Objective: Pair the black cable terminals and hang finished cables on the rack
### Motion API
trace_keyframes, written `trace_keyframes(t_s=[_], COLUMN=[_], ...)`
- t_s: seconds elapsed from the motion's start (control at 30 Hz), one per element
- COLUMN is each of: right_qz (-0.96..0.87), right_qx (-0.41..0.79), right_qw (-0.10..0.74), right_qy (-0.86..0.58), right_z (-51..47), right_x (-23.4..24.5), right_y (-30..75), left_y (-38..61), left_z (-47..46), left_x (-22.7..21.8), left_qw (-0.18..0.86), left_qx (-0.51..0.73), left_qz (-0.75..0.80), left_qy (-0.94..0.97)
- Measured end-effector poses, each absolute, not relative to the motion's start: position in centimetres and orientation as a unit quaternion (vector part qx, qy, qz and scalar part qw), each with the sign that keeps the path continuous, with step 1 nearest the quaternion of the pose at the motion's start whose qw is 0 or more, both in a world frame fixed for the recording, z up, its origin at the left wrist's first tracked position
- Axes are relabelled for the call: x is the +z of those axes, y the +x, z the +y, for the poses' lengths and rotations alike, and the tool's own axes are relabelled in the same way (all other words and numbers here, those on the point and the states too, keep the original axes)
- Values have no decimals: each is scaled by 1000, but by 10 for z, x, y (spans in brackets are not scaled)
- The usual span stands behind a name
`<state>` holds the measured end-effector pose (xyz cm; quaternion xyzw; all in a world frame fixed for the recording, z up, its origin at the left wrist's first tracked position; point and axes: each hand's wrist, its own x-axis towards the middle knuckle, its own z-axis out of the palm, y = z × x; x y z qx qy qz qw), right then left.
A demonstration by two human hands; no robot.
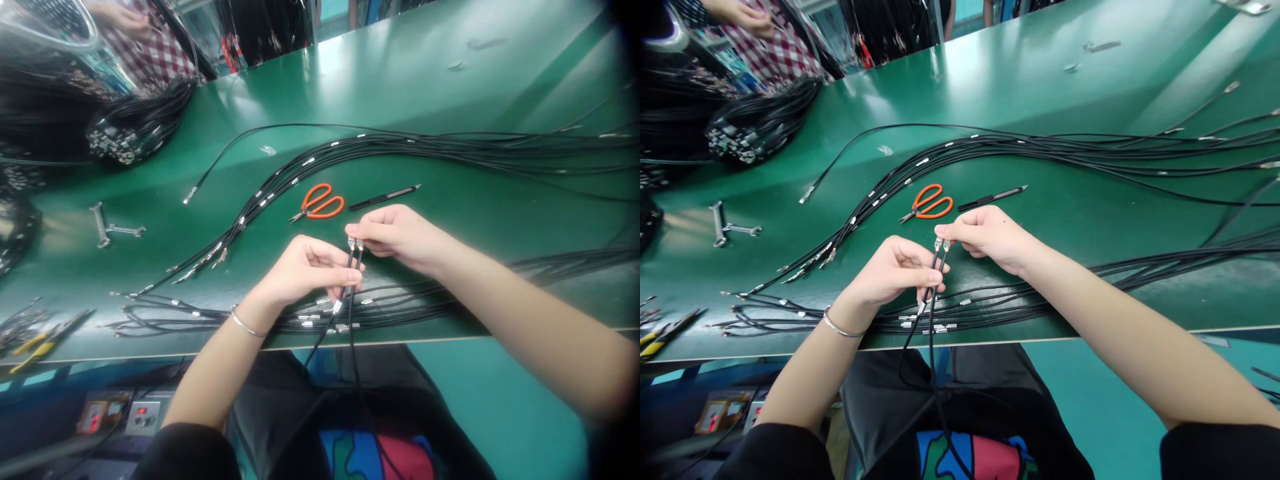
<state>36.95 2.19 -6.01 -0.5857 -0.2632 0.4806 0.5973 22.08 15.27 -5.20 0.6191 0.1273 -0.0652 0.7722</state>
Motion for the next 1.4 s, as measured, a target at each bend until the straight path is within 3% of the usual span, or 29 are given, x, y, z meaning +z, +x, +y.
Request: trace_keyframes(t_s=[1.4], right_qz=[-268], right_qx=[527], right_qw=[589], right_qy=[-552], right_z=[21], right_x=[-63], right_y=[373], left_y=[219], left_z=[152], left_x=[-50], left_qw=[794], left_qx=[-73], left_qz=[96], left_qy=[595])
